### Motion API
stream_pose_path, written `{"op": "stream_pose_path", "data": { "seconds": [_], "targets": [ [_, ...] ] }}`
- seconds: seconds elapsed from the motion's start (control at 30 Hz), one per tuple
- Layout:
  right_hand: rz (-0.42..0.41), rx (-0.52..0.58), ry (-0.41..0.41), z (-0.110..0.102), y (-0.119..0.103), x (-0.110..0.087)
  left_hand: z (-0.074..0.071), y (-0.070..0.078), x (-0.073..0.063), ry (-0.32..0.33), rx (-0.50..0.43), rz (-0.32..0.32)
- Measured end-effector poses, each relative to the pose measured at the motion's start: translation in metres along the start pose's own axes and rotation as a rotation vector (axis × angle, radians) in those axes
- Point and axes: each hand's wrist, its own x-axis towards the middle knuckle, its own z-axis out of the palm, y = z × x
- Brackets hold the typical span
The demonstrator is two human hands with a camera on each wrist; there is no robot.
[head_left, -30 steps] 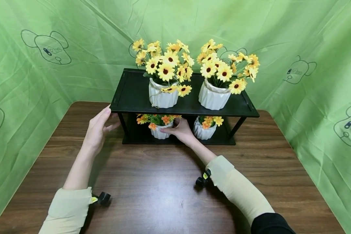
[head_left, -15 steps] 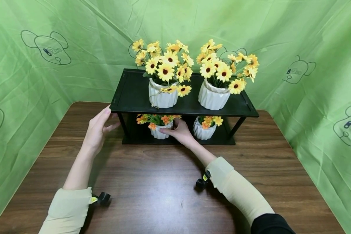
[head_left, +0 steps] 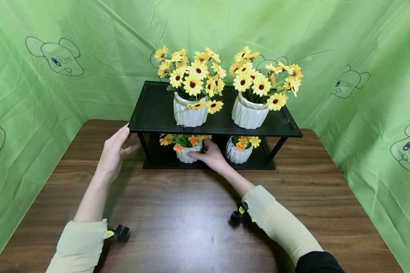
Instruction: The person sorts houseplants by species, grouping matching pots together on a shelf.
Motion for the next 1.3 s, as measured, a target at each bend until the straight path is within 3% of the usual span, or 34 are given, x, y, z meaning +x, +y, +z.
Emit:
{"op": "stream_pose_path", "data": {
  "seconds": [0.53, 0.9, 1.03, 1.17, 1.3],
  "targets": [
    [0.008, 0.035, -0.045, -0.004, 0.002, -0.020, -0.005, 0.004, -0.005, -0.011, 0.053, -0.032],
    [-0.076, -0.104, -0.064, -0.012, 0.001, -0.037, -0.012, 0.013, -0.011, -0.058, 0.224, -0.074],
    [-0.087, -0.132, -0.077, -0.015, 0.001, -0.043, -0.011, 0.013, -0.016, -0.030, 0.359, -0.087],
    [-0.115, -0.174, -0.087, -0.018, 0.000, -0.047, -0.008, 0.012, -0.020, 0.013, 0.571, -0.088],
    [-0.141, -0.232, -0.106, -0.021, -0.001, -0.052, -0.006, 0.011, -0.026, 0.017, 0.699, -0.110]
  ]
}}
